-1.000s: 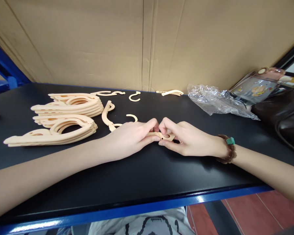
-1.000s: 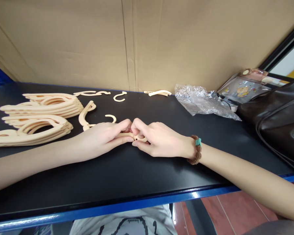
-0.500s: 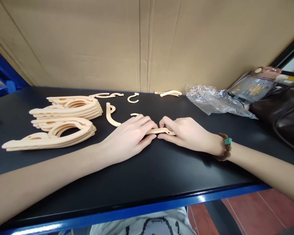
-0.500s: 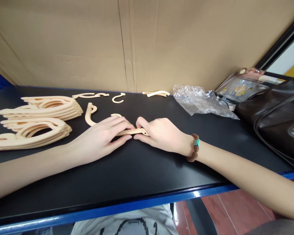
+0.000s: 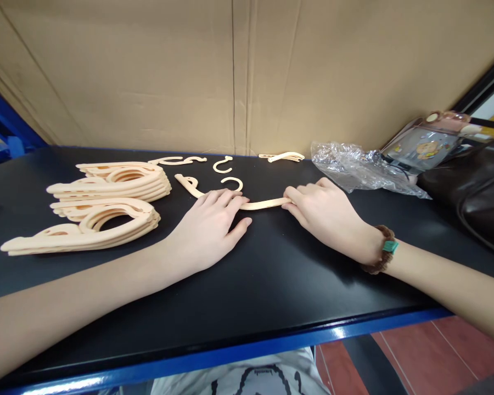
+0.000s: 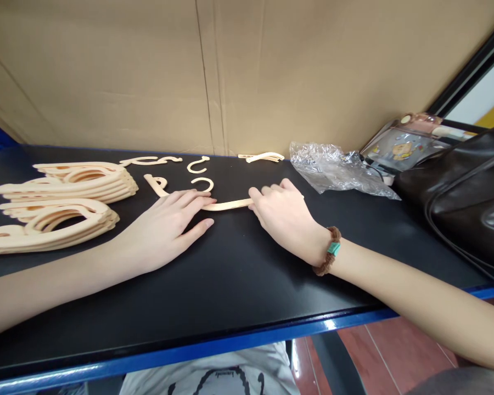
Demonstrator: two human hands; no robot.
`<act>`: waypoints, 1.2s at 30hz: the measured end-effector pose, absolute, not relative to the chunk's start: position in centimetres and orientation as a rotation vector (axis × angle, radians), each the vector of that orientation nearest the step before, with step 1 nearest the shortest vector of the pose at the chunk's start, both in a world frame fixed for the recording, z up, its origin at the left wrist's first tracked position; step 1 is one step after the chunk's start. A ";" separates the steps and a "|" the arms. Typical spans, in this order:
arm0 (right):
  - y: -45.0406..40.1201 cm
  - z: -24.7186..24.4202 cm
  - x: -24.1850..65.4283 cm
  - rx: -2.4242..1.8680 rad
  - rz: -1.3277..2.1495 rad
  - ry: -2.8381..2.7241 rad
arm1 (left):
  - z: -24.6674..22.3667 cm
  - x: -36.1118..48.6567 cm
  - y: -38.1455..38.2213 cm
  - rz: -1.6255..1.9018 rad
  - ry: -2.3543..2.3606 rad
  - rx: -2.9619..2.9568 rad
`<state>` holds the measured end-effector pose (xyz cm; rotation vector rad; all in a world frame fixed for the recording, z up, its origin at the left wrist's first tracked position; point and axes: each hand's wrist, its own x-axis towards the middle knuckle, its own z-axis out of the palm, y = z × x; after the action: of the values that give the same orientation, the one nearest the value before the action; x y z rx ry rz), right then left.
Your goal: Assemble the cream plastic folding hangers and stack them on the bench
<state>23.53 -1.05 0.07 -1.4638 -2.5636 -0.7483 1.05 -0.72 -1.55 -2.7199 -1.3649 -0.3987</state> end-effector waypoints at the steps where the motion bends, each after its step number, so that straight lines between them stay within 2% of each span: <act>1: -1.2 0.1 23.5 -1.482 -0.737 -2.585 | -1.5 1.1 -0.8 -0.378 -1.384 -2.698; 15: -1.6 -0.4 23.2 -1.601 -0.770 -2.525 | -1.6 0.6 0.5 -0.314 -1.356 -2.514; 25: -0.6 -0.9 23.1 -1.210 -0.522 -2.634 | -1.7 0.5 0.3 -0.344 -1.308 -2.514; 32: -0.6 -1.2 23.1 -1.224 -0.532 -2.587 | -1.7 0.6 0.0 -0.464 -1.329 -2.521; 36: -0.7 -1.1 23.1 -1.225 -0.586 -2.651 | -1.7 0.5 0.1 -0.403 -1.308 -2.550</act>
<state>23.08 -0.67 -1.08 -1.2250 -2.6514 -0.5856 0.49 0.09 -1.73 -2.5504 -1.3082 -0.4026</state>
